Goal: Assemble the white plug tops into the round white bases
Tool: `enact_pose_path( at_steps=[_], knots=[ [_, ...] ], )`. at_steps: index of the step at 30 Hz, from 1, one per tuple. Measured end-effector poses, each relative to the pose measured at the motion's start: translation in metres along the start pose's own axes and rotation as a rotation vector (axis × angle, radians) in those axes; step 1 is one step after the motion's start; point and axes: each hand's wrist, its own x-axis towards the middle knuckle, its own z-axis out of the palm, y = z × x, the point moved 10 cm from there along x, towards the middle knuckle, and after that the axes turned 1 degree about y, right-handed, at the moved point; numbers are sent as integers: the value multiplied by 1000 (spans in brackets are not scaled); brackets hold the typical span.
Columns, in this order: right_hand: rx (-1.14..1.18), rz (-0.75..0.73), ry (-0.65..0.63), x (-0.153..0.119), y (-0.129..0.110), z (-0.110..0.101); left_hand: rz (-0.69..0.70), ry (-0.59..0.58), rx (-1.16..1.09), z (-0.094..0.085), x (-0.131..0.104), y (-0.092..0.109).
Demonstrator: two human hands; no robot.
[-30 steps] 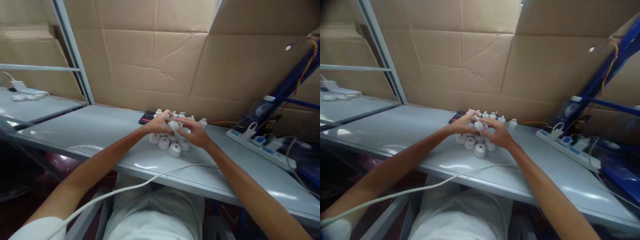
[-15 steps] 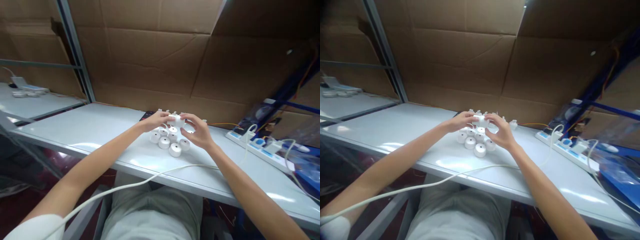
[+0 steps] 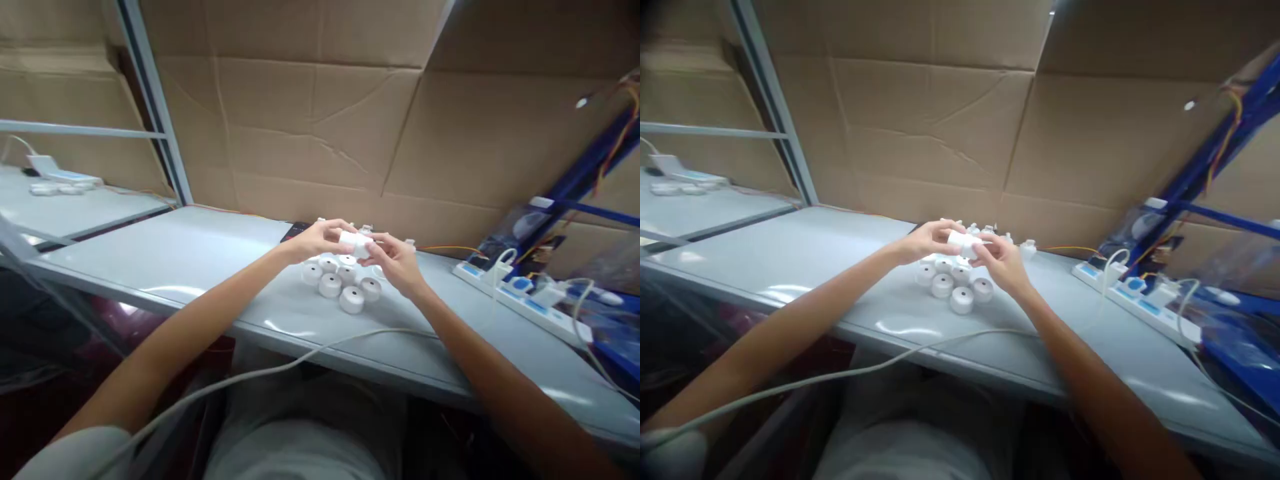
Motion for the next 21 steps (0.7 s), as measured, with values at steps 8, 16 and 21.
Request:
enact_pose_path(
  at_steps=[8, 16, 21],
  knots=[
    [-90, -93, -2, 2, -7, -4, -59, 69, -53, -2, 2, -13],
    [11, 98, -64, 3, 13, -2, -7, 11, -27, -1, 2, -10],
    [-72, -40, -61, 3, -2, -8, -33, 19, -33, -2, 1, -11]
  ],
)
